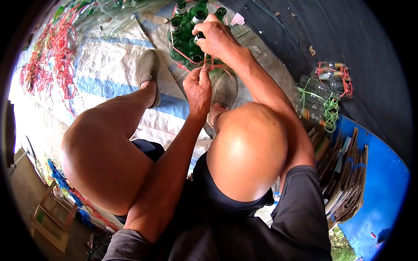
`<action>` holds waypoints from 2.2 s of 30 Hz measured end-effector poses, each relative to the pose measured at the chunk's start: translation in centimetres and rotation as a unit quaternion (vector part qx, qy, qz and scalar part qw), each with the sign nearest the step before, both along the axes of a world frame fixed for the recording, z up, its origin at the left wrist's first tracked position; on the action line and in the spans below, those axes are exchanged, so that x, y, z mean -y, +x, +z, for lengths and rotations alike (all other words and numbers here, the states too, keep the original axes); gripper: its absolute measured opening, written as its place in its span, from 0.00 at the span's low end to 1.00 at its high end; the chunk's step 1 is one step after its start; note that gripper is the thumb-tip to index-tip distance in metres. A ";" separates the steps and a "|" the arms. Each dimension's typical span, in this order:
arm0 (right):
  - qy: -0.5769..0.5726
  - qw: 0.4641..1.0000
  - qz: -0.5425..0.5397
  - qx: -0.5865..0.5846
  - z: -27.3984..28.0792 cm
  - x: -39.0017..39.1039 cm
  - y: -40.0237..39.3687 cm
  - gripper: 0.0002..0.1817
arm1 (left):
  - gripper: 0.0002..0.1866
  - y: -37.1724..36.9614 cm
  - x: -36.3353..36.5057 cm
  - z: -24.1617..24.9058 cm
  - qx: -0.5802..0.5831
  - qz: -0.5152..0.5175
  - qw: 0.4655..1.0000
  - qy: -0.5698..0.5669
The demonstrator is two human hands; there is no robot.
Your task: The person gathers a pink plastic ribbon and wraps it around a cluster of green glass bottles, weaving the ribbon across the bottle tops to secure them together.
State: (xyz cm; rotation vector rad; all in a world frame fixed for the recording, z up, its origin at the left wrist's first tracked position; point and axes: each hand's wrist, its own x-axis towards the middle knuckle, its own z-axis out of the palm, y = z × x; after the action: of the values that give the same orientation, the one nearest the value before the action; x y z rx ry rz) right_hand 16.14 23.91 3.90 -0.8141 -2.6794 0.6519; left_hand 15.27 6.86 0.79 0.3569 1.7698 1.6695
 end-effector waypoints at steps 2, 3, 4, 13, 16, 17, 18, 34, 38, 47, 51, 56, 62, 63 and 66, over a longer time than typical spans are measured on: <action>-0.023 1.000 0.004 0.012 0.2 -0.2 0.0 0.16 | 0.12 0.4 0.5 0.0 0.000 -0.008 1.000 -0.010; -0.025 1.000 0.000 0.014 0.2 -0.1 -0.1 0.16 | 0.12 0.5 0.4 0.2 0.001 -0.007 1.000 -0.005; -0.027 1.000 -0.004 0.015 0.2 0.1 0.0 0.16 | 0.13 0.6 0.4 0.5 0.003 -0.007 1.000 0.000; -0.053 0.998 0.018 -0.034 -0.3 -0.6 1.2 0.20 | 0.12 -0.1 1.0 1.1 -0.080 -0.025 0.996 -0.037; -0.090 0.995 0.027 -0.017 0.9 -0.4 2.1 0.27 | 0.12 -0.8 1.1 1.5 -0.132 -0.050 0.986 -0.089; -0.103 0.994 0.033 -0.014 1.5 0.0 2.6 0.29 | 0.12 -0.9 1.1 1.7 -0.148 -0.057 0.981 -0.109; -0.117 0.992 0.039 -0.011 2.2 0.5 3.0 0.31 | 0.12 -1.0 1.1 1.8 -0.160 -0.060 0.979 -0.113; -0.074 0.993 0.070 -0.050 2.6 1.7 4.6 0.40 | 0.09 -1.9 1.4 3.1 -0.262 -0.099 0.953 -0.120; -0.058 0.995 0.065 -0.057 2.1 1.6 4.6 0.39 | 0.08 -1.8 1.5 2.6 -0.290 -0.118 0.944 -0.103; -0.046 0.995 0.052 -0.068 0.9 1.4 4.9 0.38 | 0.03 -2.3 1.3 2.8 -0.346 -0.109 0.930 -0.056; -0.045 0.994 0.055 -0.082 0.2 1.0 5.0 0.39 | 0.04 -2.8 0.9 3.2 -0.371 -0.117 0.920 -0.050; -0.083 0.993 0.046 -0.068 0.4 1.0 5.2 0.40 | 0.08 -4.2 0.3 3.4 -0.389 -0.139 0.909 -0.055; -0.109 0.992 0.023 -0.052 0.2 1.2 5.1 0.40 | 0.09 -6.7 -1.1 4.6 -0.454 -0.204 0.862 -0.097; -0.114 0.992 0.020 -0.047 0.4 1.3 5.1 0.40 | 0.09 -7.0 -1.4 4.8 -0.461 -0.213 0.857 -0.095; -0.126 0.990 0.019 -0.057 -0.1 1.3 5.2 0.41 | 0.11 -8.0 -2.3 5.4 -0.480 -0.228 0.842 -0.092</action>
State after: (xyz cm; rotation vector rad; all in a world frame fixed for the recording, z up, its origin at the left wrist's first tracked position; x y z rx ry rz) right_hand 21.36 22.64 3.78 -0.7615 -2.5486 1.0290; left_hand 7.25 9.14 6.21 1.5995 2.2269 0.9795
